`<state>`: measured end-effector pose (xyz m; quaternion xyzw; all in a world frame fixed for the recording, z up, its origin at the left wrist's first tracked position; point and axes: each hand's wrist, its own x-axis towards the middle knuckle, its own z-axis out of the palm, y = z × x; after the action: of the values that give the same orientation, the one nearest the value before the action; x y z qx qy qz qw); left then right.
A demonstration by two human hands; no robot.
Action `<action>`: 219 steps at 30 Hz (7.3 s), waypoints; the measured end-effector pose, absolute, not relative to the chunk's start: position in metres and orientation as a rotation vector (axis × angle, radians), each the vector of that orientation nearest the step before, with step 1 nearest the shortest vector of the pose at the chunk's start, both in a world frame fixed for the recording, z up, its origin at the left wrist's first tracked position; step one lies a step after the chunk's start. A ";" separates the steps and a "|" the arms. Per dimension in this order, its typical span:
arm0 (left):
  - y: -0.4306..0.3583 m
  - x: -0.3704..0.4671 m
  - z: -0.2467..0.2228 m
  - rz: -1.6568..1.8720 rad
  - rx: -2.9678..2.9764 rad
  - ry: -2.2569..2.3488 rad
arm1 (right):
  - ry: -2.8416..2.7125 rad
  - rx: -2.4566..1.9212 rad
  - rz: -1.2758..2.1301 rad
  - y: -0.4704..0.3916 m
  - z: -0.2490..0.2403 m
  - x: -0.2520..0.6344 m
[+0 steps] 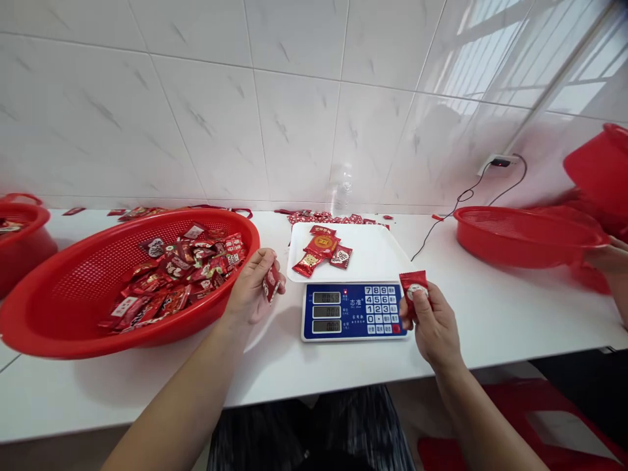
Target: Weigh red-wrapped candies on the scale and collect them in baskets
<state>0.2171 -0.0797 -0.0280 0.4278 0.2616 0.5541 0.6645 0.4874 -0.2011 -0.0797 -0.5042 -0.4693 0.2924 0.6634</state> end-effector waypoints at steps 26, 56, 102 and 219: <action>-0.075 0.218 -0.039 1.111 0.868 0.604 | -1.668 -1.376 0.209 -0.134 -0.034 0.468; -0.106 0.229 -0.053 1.522 1.461 0.814 | -1.931 -1.237 0.592 -0.178 -0.067 0.374; -0.079 0.216 -0.058 1.062 0.944 0.301 | -1.919 -1.233 -0.045 -0.143 -0.045 0.462; -0.079 0.217 -0.045 1.034 0.802 0.331 | -1.595 -1.344 -0.061 -0.176 -0.071 0.477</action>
<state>0.2169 -0.0792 -0.0454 0.3713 0.1531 0.4788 0.7807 0.4774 -0.1756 -0.0706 -0.5565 -0.6605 -0.0252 0.5033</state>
